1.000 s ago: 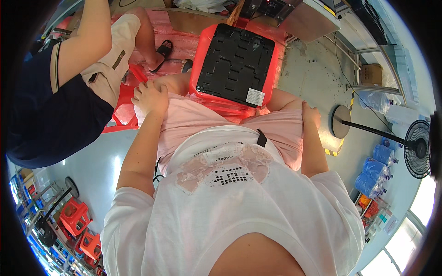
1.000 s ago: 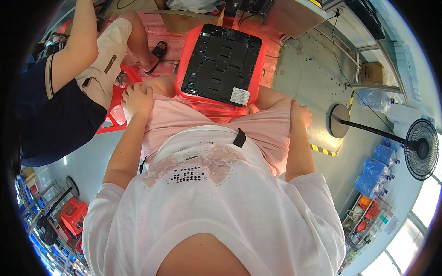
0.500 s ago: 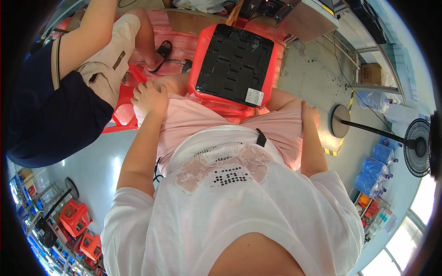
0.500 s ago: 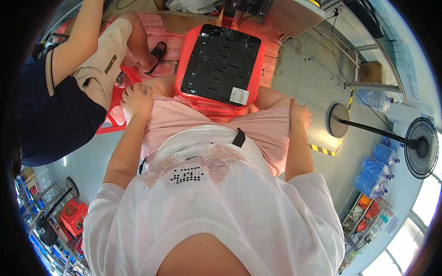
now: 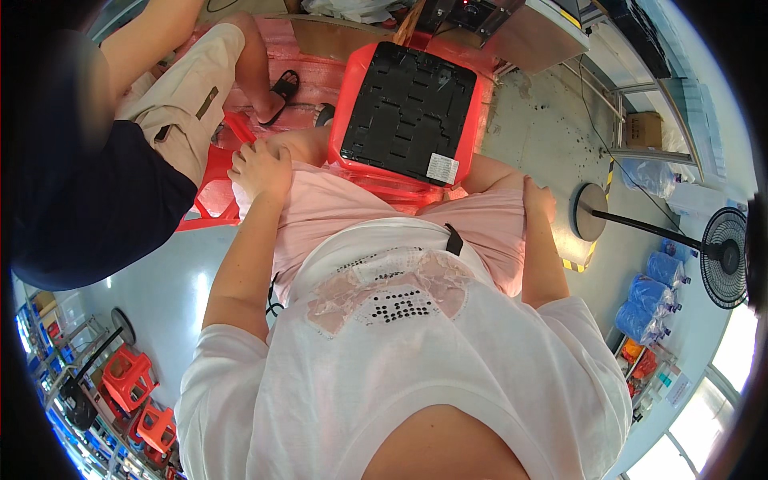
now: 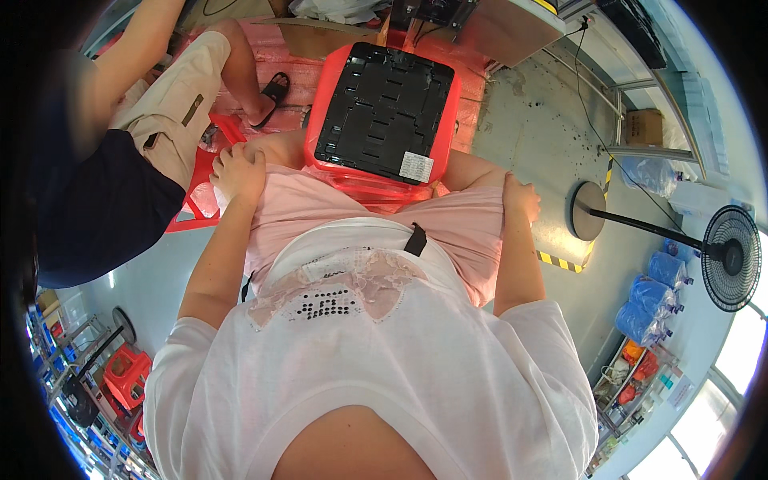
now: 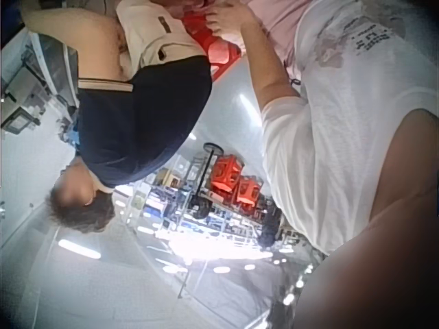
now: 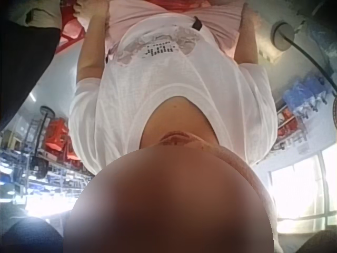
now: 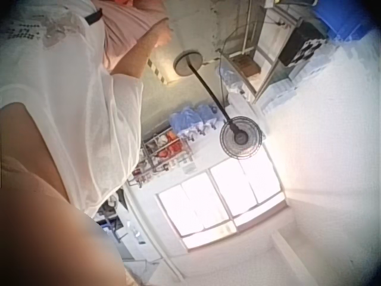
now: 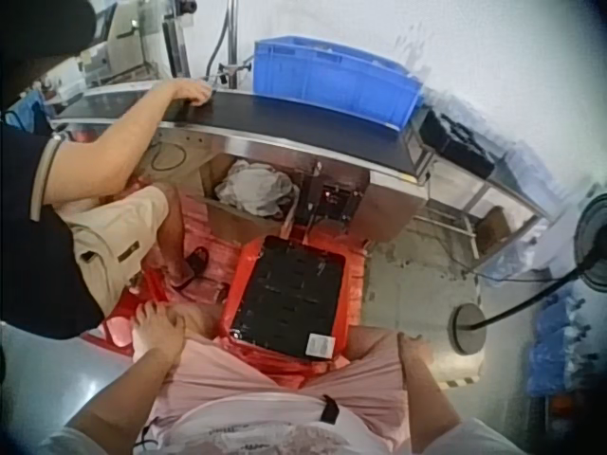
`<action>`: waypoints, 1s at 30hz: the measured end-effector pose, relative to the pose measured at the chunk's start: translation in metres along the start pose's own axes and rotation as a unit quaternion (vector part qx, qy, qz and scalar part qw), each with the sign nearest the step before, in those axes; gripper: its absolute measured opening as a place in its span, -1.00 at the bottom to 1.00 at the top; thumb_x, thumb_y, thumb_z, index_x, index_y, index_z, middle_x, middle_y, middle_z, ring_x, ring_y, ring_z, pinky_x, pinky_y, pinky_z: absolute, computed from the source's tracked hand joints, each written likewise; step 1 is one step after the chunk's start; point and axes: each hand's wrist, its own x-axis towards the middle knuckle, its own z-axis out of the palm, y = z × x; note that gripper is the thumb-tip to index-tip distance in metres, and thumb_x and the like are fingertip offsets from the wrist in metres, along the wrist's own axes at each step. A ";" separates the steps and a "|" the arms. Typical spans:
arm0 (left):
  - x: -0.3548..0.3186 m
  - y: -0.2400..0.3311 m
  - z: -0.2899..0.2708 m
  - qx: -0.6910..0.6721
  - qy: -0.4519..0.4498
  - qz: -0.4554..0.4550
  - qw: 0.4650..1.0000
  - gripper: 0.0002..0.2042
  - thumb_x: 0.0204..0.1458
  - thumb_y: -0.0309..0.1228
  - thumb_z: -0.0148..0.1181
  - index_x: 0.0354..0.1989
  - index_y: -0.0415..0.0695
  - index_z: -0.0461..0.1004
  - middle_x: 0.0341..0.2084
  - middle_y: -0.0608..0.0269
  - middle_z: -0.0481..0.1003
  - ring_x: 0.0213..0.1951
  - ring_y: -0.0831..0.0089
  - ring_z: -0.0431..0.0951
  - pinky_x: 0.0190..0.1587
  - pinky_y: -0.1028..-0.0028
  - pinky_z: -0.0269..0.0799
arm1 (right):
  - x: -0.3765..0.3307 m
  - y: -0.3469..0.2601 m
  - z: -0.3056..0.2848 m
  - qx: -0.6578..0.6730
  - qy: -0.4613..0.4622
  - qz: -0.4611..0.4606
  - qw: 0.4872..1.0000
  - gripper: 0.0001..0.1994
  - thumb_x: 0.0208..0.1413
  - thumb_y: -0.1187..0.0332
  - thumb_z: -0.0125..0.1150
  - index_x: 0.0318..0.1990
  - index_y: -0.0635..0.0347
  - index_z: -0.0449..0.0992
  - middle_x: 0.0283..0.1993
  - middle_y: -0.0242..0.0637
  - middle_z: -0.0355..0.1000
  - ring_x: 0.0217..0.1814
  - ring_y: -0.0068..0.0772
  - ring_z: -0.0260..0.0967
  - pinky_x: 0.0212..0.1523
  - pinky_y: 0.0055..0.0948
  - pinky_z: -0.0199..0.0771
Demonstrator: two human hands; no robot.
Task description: Manually assembling black plastic components into white trays on a production line.
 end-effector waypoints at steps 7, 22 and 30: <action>0.002 0.002 -0.001 -0.003 0.006 0.002 1.000 -0.53 -0.08 -0.03 -0.02 -0.07 -0.08 0.35 -0.03 0.09 0.30 0.09 0.04 0.19 0.03 -0.01 0.09 | -0.003 -0.005 -0.003 0.001 0.007 0.009 1.000 -0.29 -0.13 -0.19 -0.02 0.07 0.17 0.33 0.11 0.04 0.23 0.15 0.06 0.18 0.11 -0.07 0.15; 0.033 -0.020 -0.034 -0.102 -0.089 0.046 0.990 -0.59 -0.08 -0.02 0.02 -0.24 -0.10 0.46 -0.21 0.02 0.41 -0.11 0.01 0.39 -0.13 0.07 0.29 | -0.005 0.011 -0.002 0.085 0.043 -0.015 0.995 -0.40 -0.10 -0.10 0.05 -0.01 0.18 0.38 0.04 0.05 0.28 0.09 0.08 0.23 0.04 -0.04 0.25; 0.012 -0.006 -0.010 -0.075 0.033 0.043 0.996 -0.65 -0.07 -0.12 -0.02 -0.26 -0.14 0.48 -0.13 0.04 0.38 -0.04 0.11 0.31 0.02 0.04 0.13 | -0.017 0.004 -0.008 0.061 0.032 0.004 0.998 -0.43 -0.05 -0.05 0.00 0.03 0.17 0.34 0.11 -0.01 0.21 0.14 0.08 0.16 0.08 -0.03 0.19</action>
